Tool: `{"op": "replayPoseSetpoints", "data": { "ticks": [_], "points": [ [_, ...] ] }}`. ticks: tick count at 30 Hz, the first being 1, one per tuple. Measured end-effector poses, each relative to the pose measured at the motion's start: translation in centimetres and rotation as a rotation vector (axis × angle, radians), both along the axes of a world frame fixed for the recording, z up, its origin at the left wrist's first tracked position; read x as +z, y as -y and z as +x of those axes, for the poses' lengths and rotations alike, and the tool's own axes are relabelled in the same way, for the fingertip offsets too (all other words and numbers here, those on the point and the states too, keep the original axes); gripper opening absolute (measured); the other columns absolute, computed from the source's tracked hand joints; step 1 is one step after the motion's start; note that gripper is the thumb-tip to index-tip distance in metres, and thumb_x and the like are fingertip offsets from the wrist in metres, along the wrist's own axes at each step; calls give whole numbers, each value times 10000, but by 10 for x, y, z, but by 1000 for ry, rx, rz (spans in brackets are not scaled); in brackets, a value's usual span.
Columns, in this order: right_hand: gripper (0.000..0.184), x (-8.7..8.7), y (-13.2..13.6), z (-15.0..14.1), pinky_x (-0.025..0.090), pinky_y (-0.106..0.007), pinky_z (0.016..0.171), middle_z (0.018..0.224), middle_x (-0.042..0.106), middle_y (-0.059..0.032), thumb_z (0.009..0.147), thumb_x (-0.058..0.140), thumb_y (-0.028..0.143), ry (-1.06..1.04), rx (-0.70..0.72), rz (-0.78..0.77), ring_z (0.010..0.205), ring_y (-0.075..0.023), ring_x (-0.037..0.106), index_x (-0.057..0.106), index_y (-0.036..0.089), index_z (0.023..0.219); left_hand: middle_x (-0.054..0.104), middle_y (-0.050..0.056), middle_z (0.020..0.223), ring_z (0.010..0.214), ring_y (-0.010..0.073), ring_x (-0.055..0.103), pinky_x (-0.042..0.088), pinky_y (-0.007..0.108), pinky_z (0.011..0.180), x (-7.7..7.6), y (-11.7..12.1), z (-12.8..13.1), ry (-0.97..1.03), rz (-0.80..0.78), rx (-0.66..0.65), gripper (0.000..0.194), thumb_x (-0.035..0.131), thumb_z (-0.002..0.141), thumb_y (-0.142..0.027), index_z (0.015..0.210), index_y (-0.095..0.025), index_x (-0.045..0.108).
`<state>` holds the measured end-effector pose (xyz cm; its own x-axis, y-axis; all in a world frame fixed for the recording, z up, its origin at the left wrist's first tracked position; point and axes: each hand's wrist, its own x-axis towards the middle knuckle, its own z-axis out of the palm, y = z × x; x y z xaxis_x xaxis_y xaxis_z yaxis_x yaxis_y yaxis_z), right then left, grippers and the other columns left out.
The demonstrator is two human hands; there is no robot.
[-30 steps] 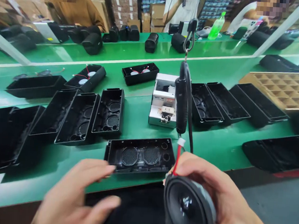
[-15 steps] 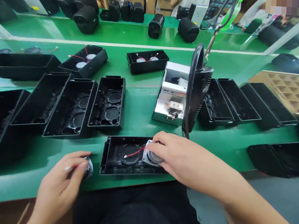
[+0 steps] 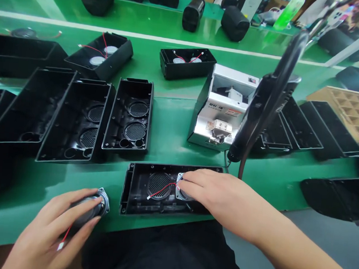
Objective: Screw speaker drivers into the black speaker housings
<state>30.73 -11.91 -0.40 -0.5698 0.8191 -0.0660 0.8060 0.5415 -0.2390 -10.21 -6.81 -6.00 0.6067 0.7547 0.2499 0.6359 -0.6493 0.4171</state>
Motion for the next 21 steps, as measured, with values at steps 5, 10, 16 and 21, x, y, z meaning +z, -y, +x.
{"op": "replayPoseSetpoints", "data": {
  "ticks": [5, 10, 16, 21],
  "points": [
    [613, 9, 4, -5, 656, -446, 1023, 1577, 584, -54, 961, 545, 18, 67, 0, -29, 1367, -274, 610, 528, 243, 1531, 666, 64, 1391, 1217, 273, 666, 545, 406, 1000, -2, 0, -2, 6, -9, -4, 364, 648, 1018, -291, 1382, -296, 644],
    [332, 32, -6, -27, 576, -403, 812, 1238, 700, -76, 1052, 530, 116, 33, -47, 39, 1014, -238, 675, 642, 227, 1344, 672, 69, 1355, 1168, 257, 649, 513, 392, 981, -1, 0, -7, -36, 2, 14, 378, 632, 1043, -330, 1416, -267, 625],
    [217, 18, -39, -67, 250, -373, 552, 725, 624, -10, 821, 714, -2, 228, 5, -92, 636, -222, 575, 665, 209, 809, 670, 73, 1349, 1140, 244, 656, 529, 367, 925, 3, -3, -5, -87, 12, 8, 396, 611, 1060, -379, 1431, -241, 614],
    [217, 6, -44, -78, 192, -365, 542, 690, 616, -13, 778, 733, 1, 238, 44, -128, 600, -222, 574, 635, 191, 744, 692, 67, 1339, 1120, 259, 682, 566, 383, 900, 5, -2, -4, -97, 3, 23, 405, 609, 1058, -429, 1434, -279, 614]
  ]
}}
